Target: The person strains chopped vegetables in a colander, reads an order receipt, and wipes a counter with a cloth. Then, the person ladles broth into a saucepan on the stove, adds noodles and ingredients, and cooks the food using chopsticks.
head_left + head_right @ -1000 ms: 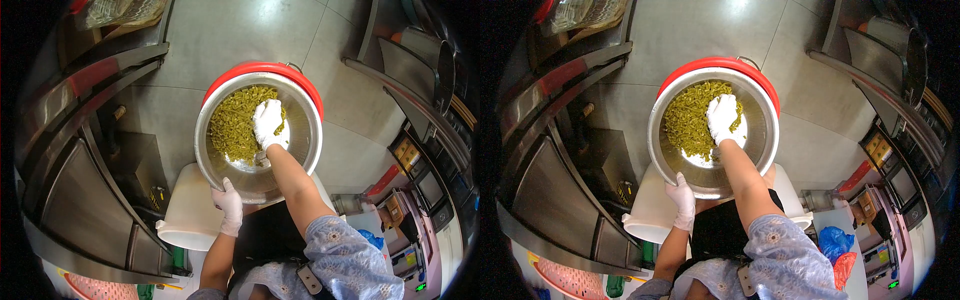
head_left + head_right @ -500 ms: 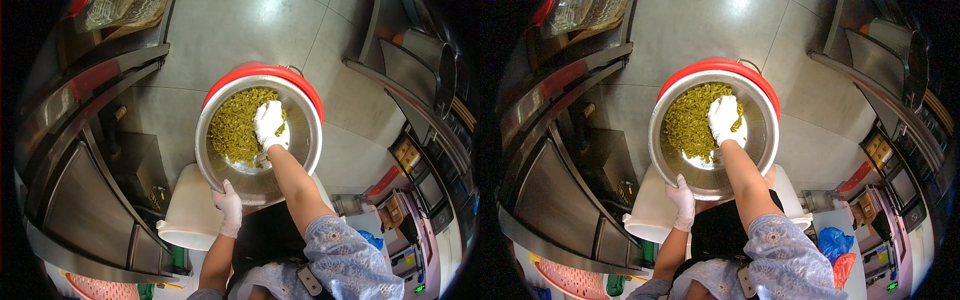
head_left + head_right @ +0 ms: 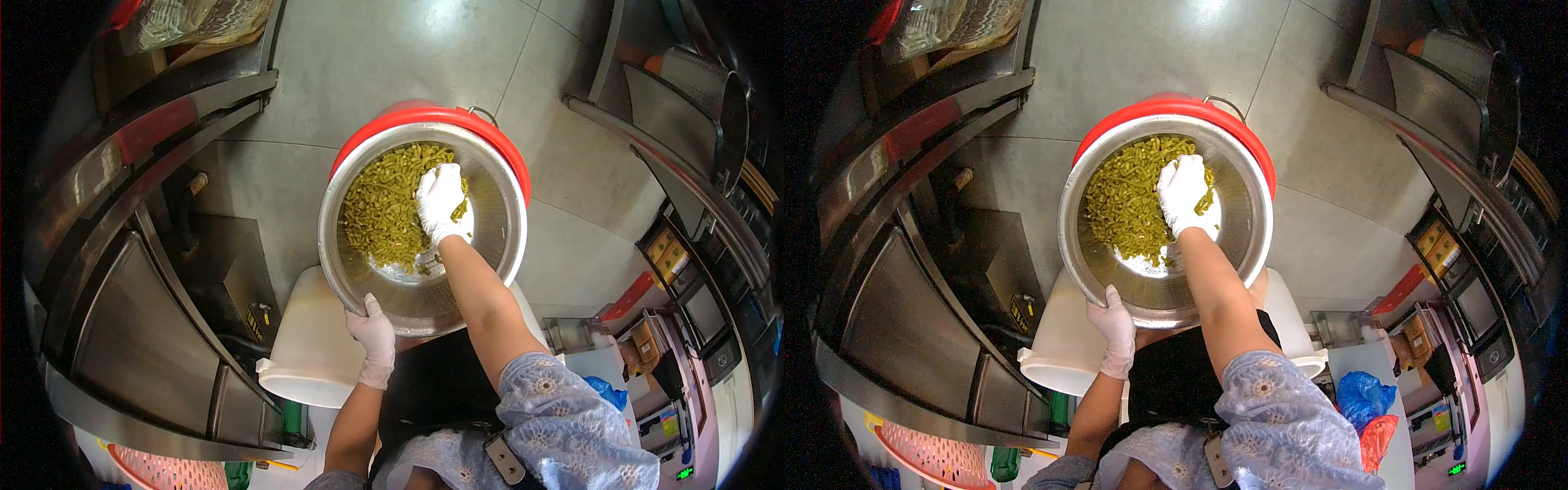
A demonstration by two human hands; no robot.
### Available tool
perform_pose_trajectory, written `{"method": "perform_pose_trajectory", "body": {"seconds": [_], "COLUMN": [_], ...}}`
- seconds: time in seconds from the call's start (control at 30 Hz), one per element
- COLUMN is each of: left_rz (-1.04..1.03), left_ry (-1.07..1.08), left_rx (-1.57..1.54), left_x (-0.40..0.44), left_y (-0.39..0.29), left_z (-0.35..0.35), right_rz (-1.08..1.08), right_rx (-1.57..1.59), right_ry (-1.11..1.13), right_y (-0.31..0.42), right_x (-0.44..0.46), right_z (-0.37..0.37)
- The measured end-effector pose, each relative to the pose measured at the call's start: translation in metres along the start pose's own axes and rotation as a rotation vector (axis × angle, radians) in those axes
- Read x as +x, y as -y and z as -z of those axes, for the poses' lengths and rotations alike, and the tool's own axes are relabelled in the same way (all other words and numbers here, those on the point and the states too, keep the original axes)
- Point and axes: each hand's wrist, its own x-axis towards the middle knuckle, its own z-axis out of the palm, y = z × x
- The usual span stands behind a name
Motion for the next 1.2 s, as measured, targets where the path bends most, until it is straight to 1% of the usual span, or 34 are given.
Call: {"method": "perform_pose_trajectory", "body": {"seconds": [0.1,0.23,0.43,0.7,0.77,0.87,1.13,1.2], "left_rz": [-0.018,-0.016,0.007,0.021,-0.037,-0.014,-0.024,-0.034], "left_ry": [0.028,0.039,0.044,0.053,-0.001,0.025,0.025,0.027], "left_rx": [-0.018,-0.009,-0.038,-0.05,-0.014,-0.029,-0.014,-0.018], "left_x": [0.003,0.002,0.002,0.0,0.001,-0.002,0.001,0.0], "left_y": [0.014,0.006,0.011,0.002,0.004,-0.005,0.005,0.009], "left_z": [0.002,0.002,0.002,0.002,0.001,0.001,0.002,0.002], "right_rz": [0.029,0.039,0.004,0.038,0.055,0.086,0.083,0.11], "right_rx": [0.032,0.021,0.015,0.037,0.039,0.035,0.03,0.042], "right_ry": [-0.046,-0.061,0.021,-0.048,-0.06,-0.098,-0.112,-0.157], "right_y": [-0.003,-0.007,-0.001,-0.009,-0.012,-0.016,-0.019,-0.018], "right_x": [0.001,0.002,0.001,0.003,0.003,0.003,0.006,0.005], "right_z": [-0.005,-0.01,0.001,-0.01,-0.011,-0.018,-0.024,-0.023]}}
